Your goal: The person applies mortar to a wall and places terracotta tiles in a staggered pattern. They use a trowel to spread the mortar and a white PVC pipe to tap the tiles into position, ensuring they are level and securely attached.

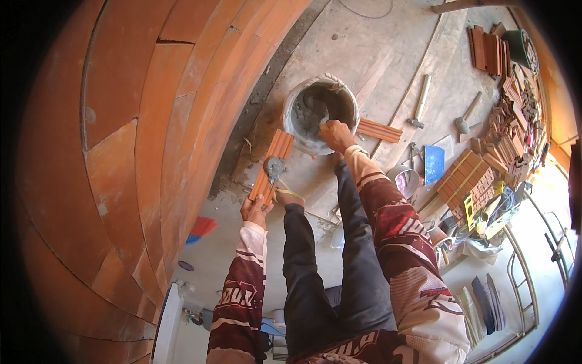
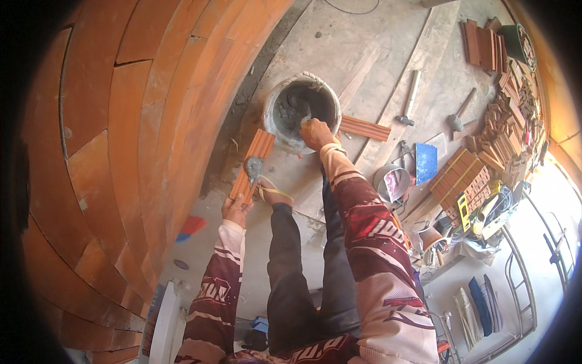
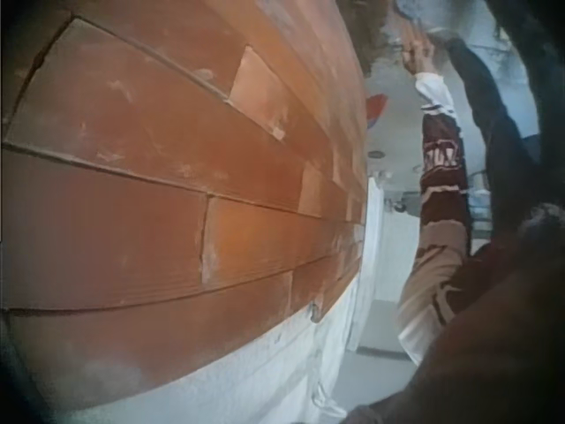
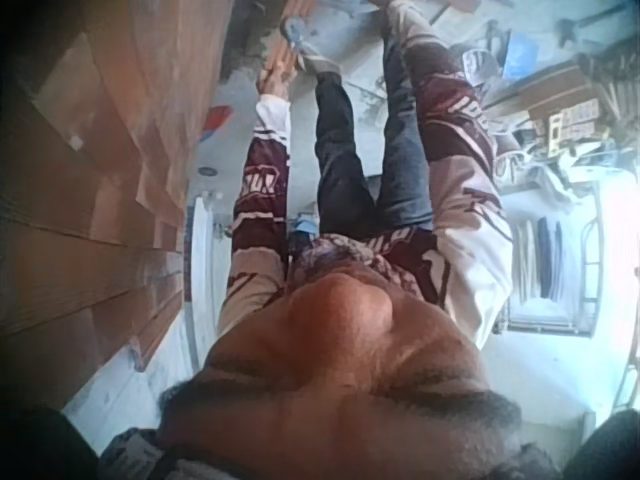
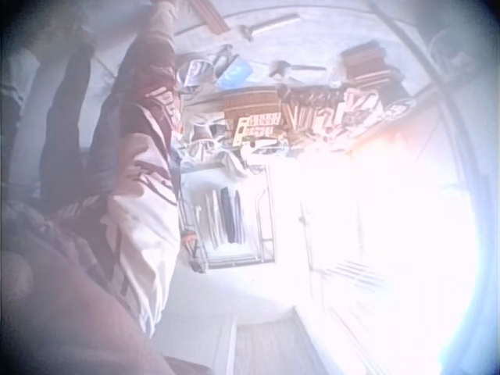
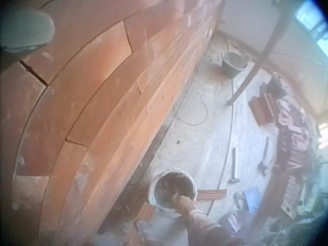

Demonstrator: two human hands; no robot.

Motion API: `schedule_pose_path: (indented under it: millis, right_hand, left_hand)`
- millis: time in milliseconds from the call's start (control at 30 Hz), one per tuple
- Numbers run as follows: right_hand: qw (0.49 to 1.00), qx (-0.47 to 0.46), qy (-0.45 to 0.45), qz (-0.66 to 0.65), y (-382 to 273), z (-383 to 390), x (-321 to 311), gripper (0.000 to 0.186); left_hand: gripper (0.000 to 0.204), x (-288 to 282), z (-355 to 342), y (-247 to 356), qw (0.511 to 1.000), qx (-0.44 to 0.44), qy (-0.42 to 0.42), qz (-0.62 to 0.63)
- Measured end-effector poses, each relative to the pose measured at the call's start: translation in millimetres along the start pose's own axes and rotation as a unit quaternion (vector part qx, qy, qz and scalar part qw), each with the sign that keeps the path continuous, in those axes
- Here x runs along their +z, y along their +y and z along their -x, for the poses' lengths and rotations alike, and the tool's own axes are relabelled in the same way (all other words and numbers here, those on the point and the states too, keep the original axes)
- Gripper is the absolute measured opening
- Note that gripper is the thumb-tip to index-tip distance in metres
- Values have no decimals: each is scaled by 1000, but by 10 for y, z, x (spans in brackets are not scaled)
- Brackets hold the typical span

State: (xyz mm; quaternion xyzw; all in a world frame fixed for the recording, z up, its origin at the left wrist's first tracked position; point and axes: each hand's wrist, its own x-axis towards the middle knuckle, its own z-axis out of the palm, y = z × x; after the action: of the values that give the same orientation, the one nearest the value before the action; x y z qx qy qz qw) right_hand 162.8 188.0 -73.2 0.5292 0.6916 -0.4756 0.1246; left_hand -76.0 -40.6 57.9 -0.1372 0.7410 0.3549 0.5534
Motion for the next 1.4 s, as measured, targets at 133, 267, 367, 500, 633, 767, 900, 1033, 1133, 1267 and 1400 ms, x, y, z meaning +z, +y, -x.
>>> schedule_pose_path:
  millis: [133,267,367,500,633,767,900,1033,1133,1267,1400]
  right_hand:
    - [975,130,-37,-178,-111,144,-88,28]
    - [911,179,-47,-370,-99,199,-29,33]
    - [883,195,-53,-423,-171,235,-36,32]
    - [871,191,-54,-449,-205,225,5,26]
    - [855,188,-54,-480,-196,281,28,29]
    - [852,153,-44,-498,-230,340,72,33]
    - [882,136,-26,-451,-180,363,126,31]
    - [911,111,-1,-397,41,374,224,33]
    - [915,92,-10,-394,57,508,137,29]
    - [905,70,3,-421,-197,984,-116,29]
    - [943,-7,135,-303,-544,1499,-166,43]
  left_hand:
    - [20,-56,-51,28,1000,6,-9,-5]
    - [19,-92,-92,51,1000,1,2,-19]
    - [19,-93,-107,62,1000,8,-10,-13]
    - [19,-66,-84,108,1000,4,-13,-22]
    - [18,-46,-79,89,1000,-3,-10,-17]
    - [18,-6,-78,89,1000,-17,-6,10]
    - [18,18,-104,137,1000,-6,-14,11]
    - [19,5,-134,200,999,-5,-35,19]
    - [19,20,-115,229,998,-10,-40,41]
    - [18,167,20,329,996,-23,-34,83]
    - [19,390,217,495,991,-8,-67,112]
